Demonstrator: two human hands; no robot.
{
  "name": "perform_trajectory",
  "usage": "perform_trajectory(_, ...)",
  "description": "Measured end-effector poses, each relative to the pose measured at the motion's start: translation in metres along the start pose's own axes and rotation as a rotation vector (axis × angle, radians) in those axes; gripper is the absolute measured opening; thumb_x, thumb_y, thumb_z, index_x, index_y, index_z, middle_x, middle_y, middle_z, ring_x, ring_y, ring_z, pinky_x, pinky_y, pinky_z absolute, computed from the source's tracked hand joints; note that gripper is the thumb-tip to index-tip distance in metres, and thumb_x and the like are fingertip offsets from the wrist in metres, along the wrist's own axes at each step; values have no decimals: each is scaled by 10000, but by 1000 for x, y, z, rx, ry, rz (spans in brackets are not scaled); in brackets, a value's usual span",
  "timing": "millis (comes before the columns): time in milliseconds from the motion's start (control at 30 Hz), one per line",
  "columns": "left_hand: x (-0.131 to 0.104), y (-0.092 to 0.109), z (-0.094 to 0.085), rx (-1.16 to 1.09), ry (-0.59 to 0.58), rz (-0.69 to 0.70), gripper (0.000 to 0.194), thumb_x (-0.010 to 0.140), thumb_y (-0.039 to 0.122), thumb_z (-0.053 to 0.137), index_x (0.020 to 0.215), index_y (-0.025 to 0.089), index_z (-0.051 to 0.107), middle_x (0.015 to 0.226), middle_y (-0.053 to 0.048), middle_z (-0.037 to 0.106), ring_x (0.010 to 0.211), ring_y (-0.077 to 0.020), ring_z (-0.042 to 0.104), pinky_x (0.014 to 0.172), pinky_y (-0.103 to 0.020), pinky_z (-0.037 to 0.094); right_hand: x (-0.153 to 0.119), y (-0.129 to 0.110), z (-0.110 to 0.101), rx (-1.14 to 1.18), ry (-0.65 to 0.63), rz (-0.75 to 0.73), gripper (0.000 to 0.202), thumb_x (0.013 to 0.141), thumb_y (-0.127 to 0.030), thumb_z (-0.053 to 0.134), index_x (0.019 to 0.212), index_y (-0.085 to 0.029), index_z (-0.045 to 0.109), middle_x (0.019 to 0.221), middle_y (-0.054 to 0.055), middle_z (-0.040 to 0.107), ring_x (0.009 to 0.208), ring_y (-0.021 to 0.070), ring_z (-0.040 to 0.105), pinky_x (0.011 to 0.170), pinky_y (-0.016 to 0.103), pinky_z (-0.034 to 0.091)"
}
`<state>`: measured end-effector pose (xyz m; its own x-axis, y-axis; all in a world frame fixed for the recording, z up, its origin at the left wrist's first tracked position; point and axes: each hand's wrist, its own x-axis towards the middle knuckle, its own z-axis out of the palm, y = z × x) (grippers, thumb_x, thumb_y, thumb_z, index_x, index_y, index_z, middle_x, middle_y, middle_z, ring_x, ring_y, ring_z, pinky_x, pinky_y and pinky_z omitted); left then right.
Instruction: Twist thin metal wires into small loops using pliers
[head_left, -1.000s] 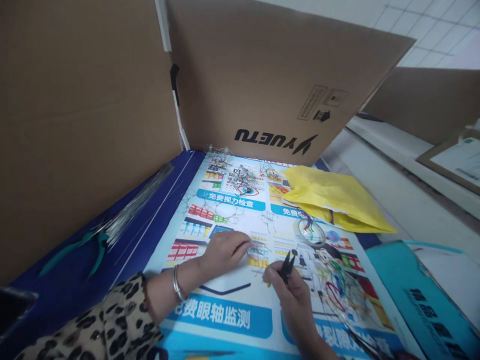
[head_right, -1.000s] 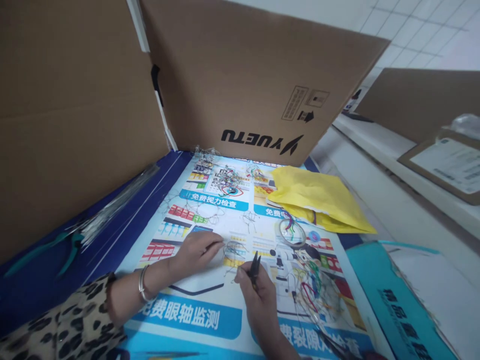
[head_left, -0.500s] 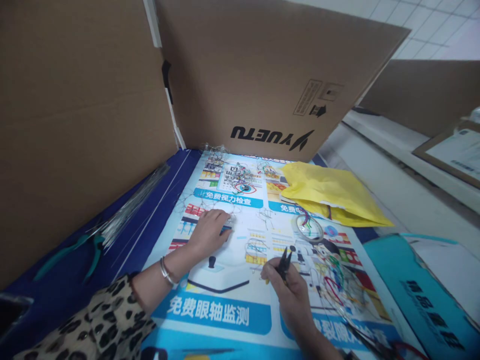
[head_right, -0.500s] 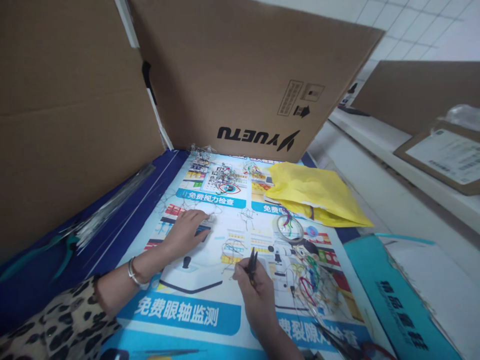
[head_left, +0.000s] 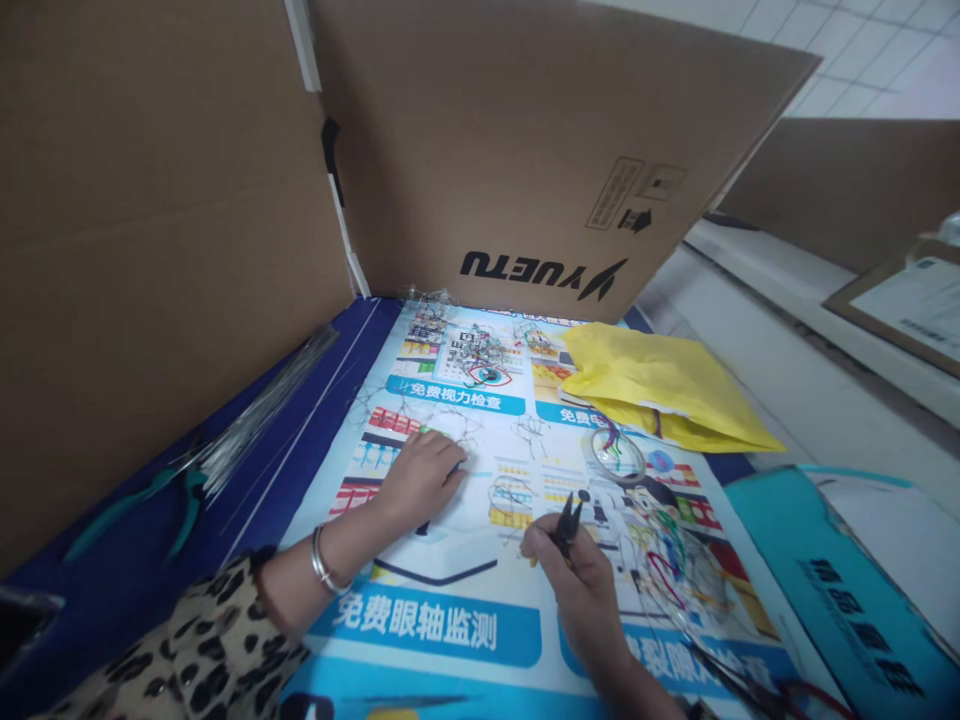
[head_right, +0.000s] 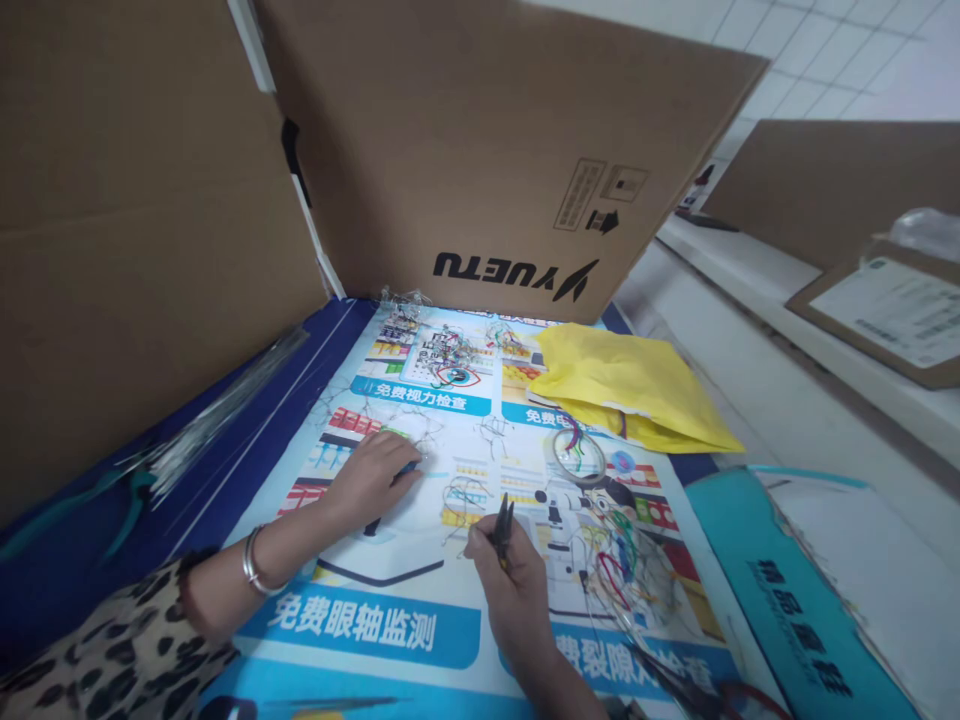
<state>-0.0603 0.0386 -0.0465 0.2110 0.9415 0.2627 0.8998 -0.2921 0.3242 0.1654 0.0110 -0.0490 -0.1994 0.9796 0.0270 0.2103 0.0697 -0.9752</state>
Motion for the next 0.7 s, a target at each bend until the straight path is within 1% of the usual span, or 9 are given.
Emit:
perform_trajectory(200, -11, 10, -1, -4, -37, 33, 102, 817, 218, 539, 895, 187, 598, 900, -54, 612, 912, -227, 507, 807, -375, 380, 0, 1, -1, -25, 1, -8, 159, 821, -358, 539, 804, -200, 544, 672, -1, 563, 665, 149, 522, 636, 279, 430)
perform_trajectory(333, -18, 15, -3, -12, -42, 46, 83, 816, 203, 533, 869, 193, 596, 902, -45, 609, 912, -224, 503, 808, -380, 383, 0, 3, -1, -35, 0, -17, 159, 827, -351, 529, 784, -198, 542, 673, -1, 553, 664, 148, 516, 647, 286, 431)
perform_trajectory(500, -24, 16, -3, -27, -41, 58, 95, 804, 179, 540, 881, 190, 594, 914, -47, 617, 905, -223, 506, 805, -381, 390, 1, -1, -1, -34, 10, -7, 170, 819, -362, 537, 777, -197, 542, 666, 8, 566, 668, 160, 529, 627, 288, 440)
perform_trajectory(700, -25, 14, 0, -40, -31, 52, 148, 797, 163, 547, 939, 190, 580, 1011, -47, 614, 967, -227, 506, 840, -383, 385, 0, -3, -1, -25, 8, -12, 152, 823, -350, 540, 798, -200, 547, 675, -1, 580, 664, 150, 537, 637, 278, 444)
